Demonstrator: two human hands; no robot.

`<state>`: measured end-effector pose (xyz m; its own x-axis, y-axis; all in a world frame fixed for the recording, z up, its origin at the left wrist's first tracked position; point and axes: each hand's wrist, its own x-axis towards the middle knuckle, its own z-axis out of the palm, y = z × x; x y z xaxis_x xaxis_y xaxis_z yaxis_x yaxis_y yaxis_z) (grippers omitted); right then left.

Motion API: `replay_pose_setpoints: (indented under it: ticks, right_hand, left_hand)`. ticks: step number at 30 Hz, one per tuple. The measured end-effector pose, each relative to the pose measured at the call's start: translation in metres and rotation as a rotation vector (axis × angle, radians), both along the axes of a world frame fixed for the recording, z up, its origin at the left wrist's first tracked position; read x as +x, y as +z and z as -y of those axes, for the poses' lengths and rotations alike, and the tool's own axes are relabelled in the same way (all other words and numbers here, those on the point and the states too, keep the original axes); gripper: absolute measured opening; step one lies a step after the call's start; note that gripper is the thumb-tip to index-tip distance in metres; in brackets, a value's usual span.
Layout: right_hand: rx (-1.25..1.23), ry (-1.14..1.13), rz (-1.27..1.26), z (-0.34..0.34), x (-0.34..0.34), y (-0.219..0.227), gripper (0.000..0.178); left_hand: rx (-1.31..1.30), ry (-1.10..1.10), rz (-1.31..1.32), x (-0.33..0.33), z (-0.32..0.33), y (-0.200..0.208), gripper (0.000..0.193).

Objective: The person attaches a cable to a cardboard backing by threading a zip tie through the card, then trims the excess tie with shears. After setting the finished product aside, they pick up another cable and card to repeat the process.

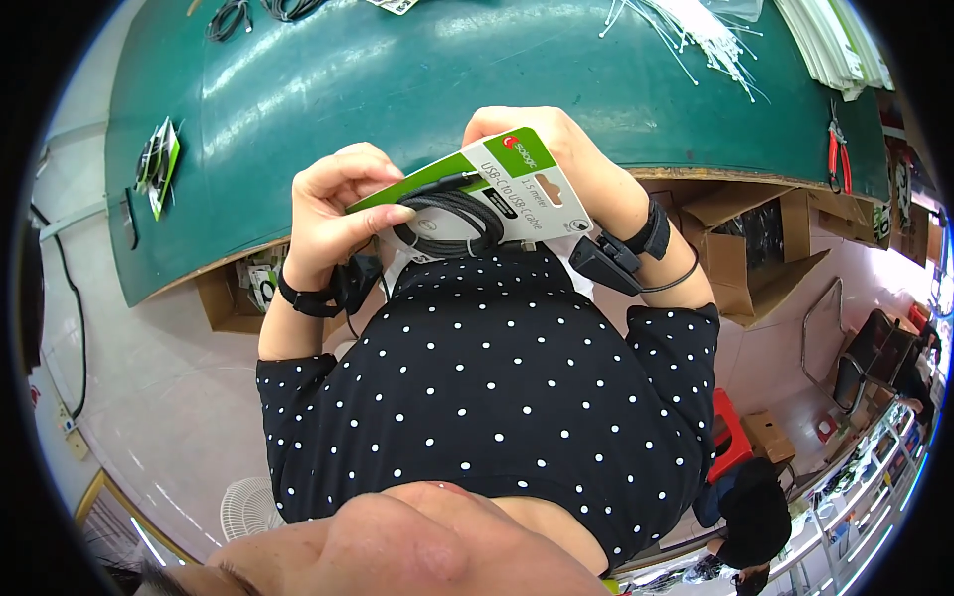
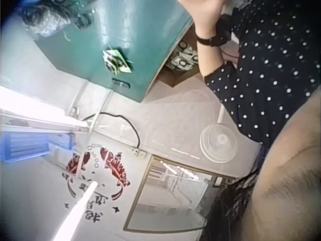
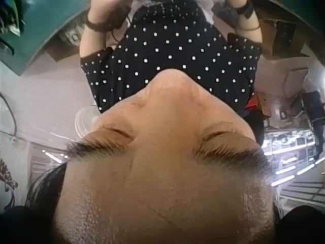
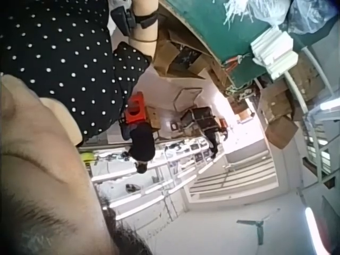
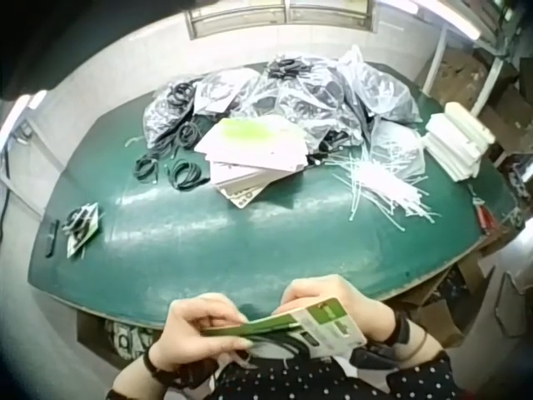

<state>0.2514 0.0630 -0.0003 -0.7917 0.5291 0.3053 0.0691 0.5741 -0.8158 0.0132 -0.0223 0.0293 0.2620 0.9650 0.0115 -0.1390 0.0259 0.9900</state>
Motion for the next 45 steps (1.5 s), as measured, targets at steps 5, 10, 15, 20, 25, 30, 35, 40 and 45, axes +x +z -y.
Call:
replay_pose_setpoints:
  ticks: [5, 10, 15, 20, 25, 30, 35, 40, 45]
  right_hand:
    - [0.072, -0.007, -0.055, 0.000, -0.003, 0.004, 0.024]
    - [0.066, -0.011, -0.074, 0.004, -0.006, 0.008, 0.024]
    - [-0.009, 0.053, -0.101, 0.006, -0.006, 0.002, 0.026]
    - [-0.161, 0.067, -0.117, 0.008, -0.003, -0.012, 0.030]
    - [-0.818, 0.034, -0.309, 0.027, 0.006, -0.040, 0.043]
    - [-0.974, 0.003, -0.357, 0.027, 0.011, -0.056, 0.048]
    - [-0.498, -0.165, -0.270, 0.030, 0.006, -0.090, 0.048]
    - [-0.360, -0.189, -0.426, 0.023, -0.013, -0.077, 0.049]
    - [-0.443, -0.195, -0.332, 0.024, -0.018, -0.076, 0.050]
  left_hand:
    - [-0.103, -0.010, 0.022, 0.002, 0.001, -0.002, 0.037]
    - [-0.098, -0.028, 0.163, 0.003, -0.001, -0.007, 0.027]
    - [0.031, -0.071, -0.001, 0.003, -0.005, -0.004, 0.022]
    - [0.045, -0.026, -0.018, 0.002, -0.006, -0.006, 0.021]
    - [0.050, -0.012, -0.011, 0.002, -0.007, -0.013, 0.020]
    - [-0.190, 0.061, 0.230, 0.009, -0.008, -0.011, 0.016]
    - [-0.263, 0.164, 0.241, 0.005, -0.011, -0.021, 0.018]
    - [-0.329, 0.225, 0.327, -0.001, -0.013, -0.026, 0.018]
    - [-0.337, 0.227, 0.401, -0.003, -0.013, -0.026, 0.019]
